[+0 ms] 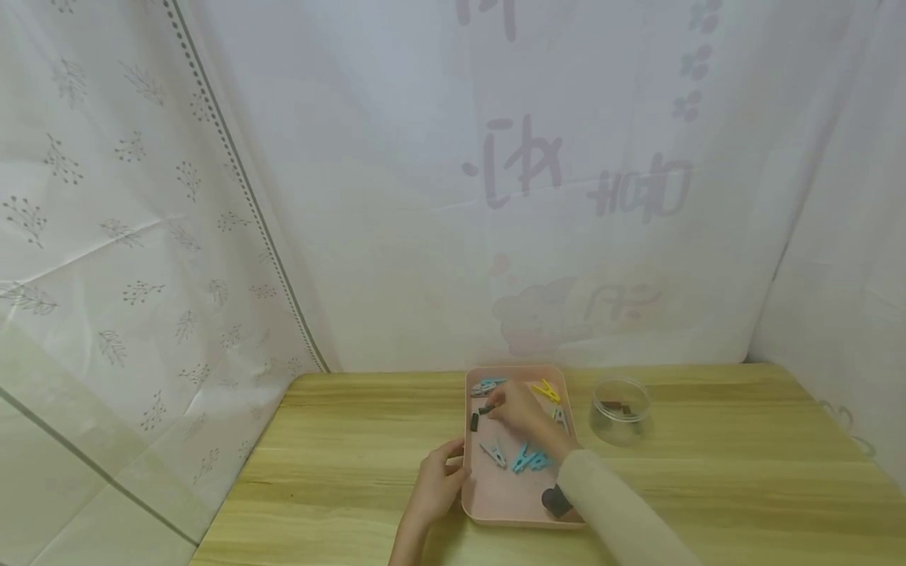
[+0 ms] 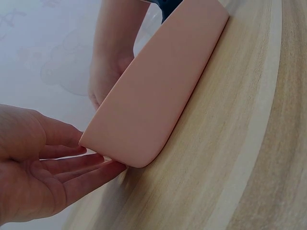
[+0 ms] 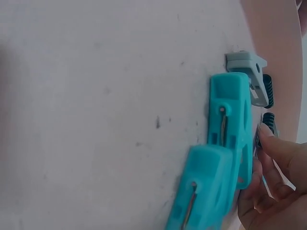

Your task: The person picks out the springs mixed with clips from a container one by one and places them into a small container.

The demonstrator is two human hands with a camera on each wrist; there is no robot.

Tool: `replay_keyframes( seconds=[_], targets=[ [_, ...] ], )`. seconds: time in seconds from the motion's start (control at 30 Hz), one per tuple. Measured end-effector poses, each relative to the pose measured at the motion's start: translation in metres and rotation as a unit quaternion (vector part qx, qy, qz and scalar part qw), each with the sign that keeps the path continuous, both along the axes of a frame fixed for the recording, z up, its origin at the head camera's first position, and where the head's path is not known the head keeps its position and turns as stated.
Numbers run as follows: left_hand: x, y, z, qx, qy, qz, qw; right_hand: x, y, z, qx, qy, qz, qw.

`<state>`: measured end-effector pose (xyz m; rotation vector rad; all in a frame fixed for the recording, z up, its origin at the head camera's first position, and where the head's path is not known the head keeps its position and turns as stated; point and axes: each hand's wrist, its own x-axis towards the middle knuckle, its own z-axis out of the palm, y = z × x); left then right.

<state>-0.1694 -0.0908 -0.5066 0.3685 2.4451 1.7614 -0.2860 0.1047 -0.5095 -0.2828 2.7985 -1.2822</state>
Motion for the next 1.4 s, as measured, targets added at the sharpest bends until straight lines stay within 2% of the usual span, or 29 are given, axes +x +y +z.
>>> replay_keyframes(
  seconds=[0.3, 0.53, 0.7, 1.17, 1.4],
  targets=[
    [0.0, 0.001, 0.002, 0.001, 0.0, 0.003, 1.0, 0.002, 0.004, 0.004, -0.011, 0.018, 0.012, 0.9997],
    [0.0, 0.001, 0.004, 0.006, 0.003, 0.005, 1.0, 0.003, 0.011, 0.009, -0.027, -0.015, 0.003, 0.9995],
    [0.001, 0.001, 0.004, 0.004, 0.002, 0.004, 1.0, 0.004, 0.017, 0.009, -0.046, -0.02, 0.005, 0.9987],
    [0.002, 0.002, 0.003, -0.005, 0.006, 0.003, 1.0, 0.007, 0.032, 0.015, -0.033, 0.031, 0.03, 0.9985],
    [0.002, 0.001, 0.003, 0.003, 0.003, -0.002, 1.0, 0.011, 0.033, 0.02, -0.005, 0.033, -0.001, 0.9994]
  ],
)
